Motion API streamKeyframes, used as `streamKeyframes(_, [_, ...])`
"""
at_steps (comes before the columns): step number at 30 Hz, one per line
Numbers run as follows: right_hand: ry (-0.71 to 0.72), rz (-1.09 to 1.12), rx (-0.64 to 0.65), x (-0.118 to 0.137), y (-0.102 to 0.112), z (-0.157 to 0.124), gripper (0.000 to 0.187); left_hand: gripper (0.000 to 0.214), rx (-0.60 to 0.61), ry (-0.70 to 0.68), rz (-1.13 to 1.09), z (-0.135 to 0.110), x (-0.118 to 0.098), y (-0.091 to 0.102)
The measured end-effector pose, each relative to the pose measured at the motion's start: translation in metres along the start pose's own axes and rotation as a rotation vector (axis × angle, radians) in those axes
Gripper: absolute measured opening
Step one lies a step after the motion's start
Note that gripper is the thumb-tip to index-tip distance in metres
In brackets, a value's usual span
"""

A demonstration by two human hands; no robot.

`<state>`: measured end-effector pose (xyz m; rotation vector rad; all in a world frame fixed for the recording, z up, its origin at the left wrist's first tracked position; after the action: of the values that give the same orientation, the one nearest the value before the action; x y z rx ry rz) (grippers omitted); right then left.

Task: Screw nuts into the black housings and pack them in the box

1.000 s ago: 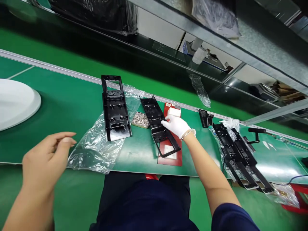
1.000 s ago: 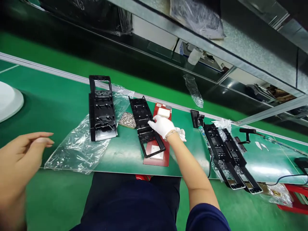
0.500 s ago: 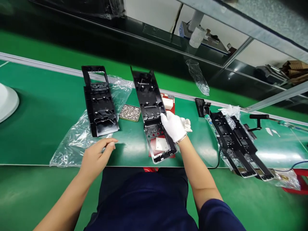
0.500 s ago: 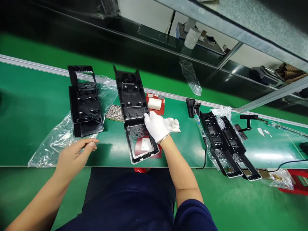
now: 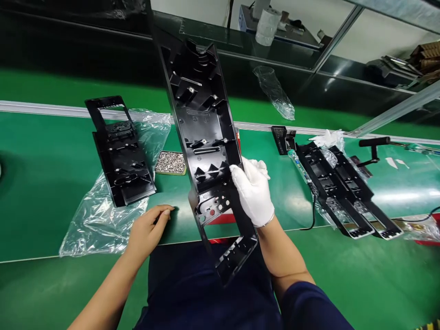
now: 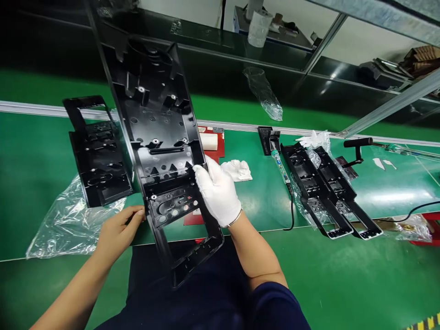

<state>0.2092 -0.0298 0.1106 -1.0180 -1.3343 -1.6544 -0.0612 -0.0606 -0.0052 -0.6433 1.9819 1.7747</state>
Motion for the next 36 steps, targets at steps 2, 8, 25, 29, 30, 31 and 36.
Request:
streamKeyframes(2, [0.046, 0.023, -0.035, 0.000, 0.001, -0.002, 0.043, 0.049, -0.001, -0.018, 0.011, 0.000, 0.000, 0.000])
streamKeyframes(8, [0.088, -0.009, -0.084, -0.004, 0.002, -0.006, 0.054, 0.047, -0.017, -0.064, 0.049, -0.001, -0.002, 0.001])
streamKeyframes(25, [-0.014, 0.038, -0.087, -0.004, 0.006, -0.003, 0.040, 0.049, -0.024, -0.058, 0.065, -0.002, -0.002, 0.002])
streamKeyframes(29, [-0.068, 0.055, -0.064, -0.002, 0.007, -0.002, 0.035, 0.049, -0.021, -0.054, 0.055, -0.001, 0.000, 0.000])
streamKeyframes(30, [-0.079, 0.062, -0.061, -0.002, 0.007, -0.002, 0.033, 0.048, -0.015, -0.050, 0.054, -0.001, 0.001, 0.000])
streamKeyframes(31, [-0.090, 0.069, -0.060, -0.001, 0.007, -0.002, 0.032, 0.048, -0.008, -0.046, 0.054, -0.001, 0.001, 0.000])
streamKeyframes(36, [-0.123, 0.105, -0.051, -0.001, 0.009, 0.001, 0.030, 0.048, 0.007, -0.023, 0.055, -0.002, 0.001, 0.001])
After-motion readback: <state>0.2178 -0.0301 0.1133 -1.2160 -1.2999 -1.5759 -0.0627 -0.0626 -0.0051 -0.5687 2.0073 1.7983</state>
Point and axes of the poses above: each hand's wrist, its own z-axis towards the middle knuckle, its own y-axis out of the back of the hand, x = y × z, the point moved 2 cm from there along z, towards the middle knuckle, and after that the axes turned 9 degrees about z, right-handed, at the moved point
